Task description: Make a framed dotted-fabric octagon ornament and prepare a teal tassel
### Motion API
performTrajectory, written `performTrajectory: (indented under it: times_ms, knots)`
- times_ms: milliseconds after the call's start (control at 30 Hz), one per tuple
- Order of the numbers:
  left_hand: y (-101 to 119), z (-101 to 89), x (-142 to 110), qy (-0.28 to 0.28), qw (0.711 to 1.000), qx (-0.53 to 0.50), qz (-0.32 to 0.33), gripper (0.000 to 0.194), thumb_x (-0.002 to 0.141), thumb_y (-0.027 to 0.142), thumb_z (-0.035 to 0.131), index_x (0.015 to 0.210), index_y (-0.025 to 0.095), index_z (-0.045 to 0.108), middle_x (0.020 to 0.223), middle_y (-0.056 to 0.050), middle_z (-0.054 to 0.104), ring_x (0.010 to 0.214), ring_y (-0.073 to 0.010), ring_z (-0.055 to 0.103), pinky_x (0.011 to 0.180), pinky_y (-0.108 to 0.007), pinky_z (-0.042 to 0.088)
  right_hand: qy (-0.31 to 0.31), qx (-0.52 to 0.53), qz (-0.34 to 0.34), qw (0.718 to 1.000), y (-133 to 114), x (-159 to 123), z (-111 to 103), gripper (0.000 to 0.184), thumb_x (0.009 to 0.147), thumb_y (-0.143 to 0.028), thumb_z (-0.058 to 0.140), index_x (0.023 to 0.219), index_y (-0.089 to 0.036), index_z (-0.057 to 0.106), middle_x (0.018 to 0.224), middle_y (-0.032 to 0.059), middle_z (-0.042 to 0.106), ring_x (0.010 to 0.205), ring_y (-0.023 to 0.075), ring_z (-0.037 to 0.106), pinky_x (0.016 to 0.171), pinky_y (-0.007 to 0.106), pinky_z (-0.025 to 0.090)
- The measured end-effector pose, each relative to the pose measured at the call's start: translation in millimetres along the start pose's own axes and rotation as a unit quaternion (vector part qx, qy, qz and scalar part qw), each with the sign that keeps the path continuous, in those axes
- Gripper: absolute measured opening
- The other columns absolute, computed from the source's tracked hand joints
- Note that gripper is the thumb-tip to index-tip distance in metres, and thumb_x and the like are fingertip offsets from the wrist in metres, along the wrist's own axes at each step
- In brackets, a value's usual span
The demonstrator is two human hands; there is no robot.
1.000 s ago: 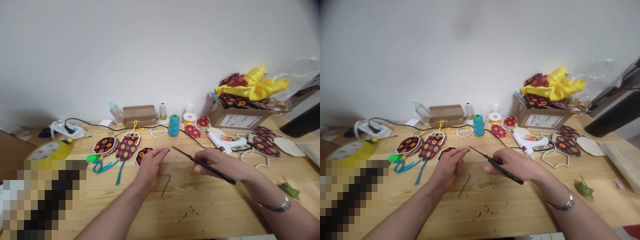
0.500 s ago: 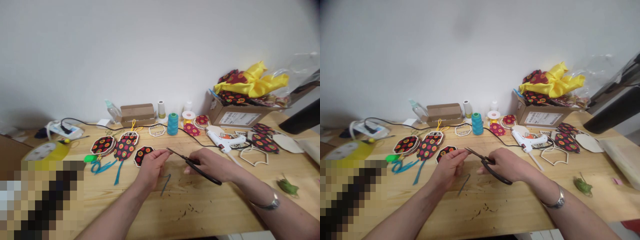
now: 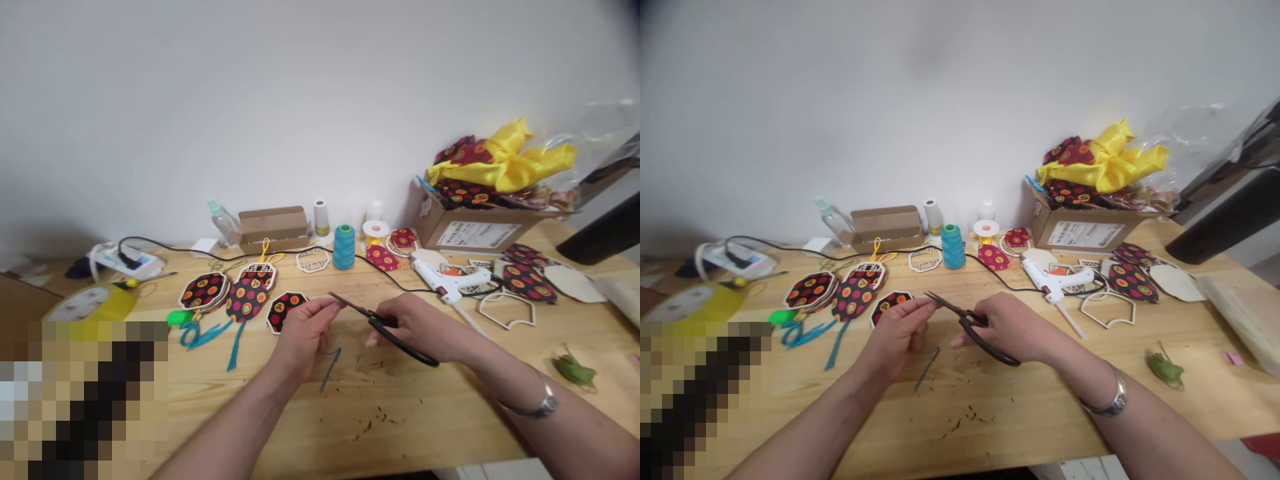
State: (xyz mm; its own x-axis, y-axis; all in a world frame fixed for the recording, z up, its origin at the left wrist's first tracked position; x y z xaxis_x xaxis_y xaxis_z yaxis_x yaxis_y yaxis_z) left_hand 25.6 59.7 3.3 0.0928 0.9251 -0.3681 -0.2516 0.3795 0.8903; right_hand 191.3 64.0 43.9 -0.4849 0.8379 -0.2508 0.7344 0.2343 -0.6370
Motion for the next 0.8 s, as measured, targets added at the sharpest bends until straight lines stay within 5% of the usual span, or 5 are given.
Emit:
performTrajectory:
  times_ms: [533, 700, 800]
  knots:
    - [0, -3.6, 2, 0.016, 1.000, -0.012, 0.005, 0.031, 0.063, 0.036, 0.073, 0.082, 0.012, 0.068, 0.037, 0.011, 0.027, 0.035, -0.0023, 0.015, 0.036, -0.019, 0.011, -0.001, 0.026, -0.002, 1.000, 1, 0, -3, 0.042, 0.074, -0.056, 0.055, 0.063, -0.015, 0.057, 0.054, -0.0032, 0.047, 0.052, 0.0089, 0.034, 0.045, 0.021, 0.023]
    - [-1, -10.7, 5, 0.037, 0.999, -0.030, 0.012, 0.031, 0.064, 0.036, 0.073, 0.082, 0.013, 0.065, 0.039, 0.012, 0.026, 0.036, -0.0022, 0.017, 0.035, -0.017, 0.012, -0.117, -0.008, -0.098, 0.988, -12, -8, -1, 0.037, 0.066, -0.050, 0.064, 0.060, -0.016, 0.052, 0.052, -0.0060, 0.042, 0.050, 0.0072, 0.032, 0.044, 0.020, 0.024]
    - [-1, -11.3, 5, 0.031, 0.998, -0.043, 0.018, 0.030, 0.066, 0.037, 0.072, 0.082, 0.013, 0.064, 0.040, 0.012, 0.027, 0.036, -0.0022, 0.018, 0.036, -0.016, 0.014, -0.175, -0.111, -0.093, 0.974, -12, -17, 3, 0.027, 0.066, -0.043, 0.064, 0.062, -0.017, 0.057, 0.054, -0.0033, 0.050, 0.050, 0.0091, 0.039, 0.045, 0.021, 0.027]
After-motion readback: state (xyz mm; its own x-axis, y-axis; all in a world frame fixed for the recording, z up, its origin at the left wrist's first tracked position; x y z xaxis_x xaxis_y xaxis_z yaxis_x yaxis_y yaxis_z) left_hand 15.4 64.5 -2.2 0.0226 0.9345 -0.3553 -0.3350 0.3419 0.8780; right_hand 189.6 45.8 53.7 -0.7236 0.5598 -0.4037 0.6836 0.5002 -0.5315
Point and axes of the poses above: each hand's wrist, its own x-axis towards the middle knuckle, its own z-axis out of the palm, y = z × x, the point moved 5 cm from there along x, towards the middle knuckle
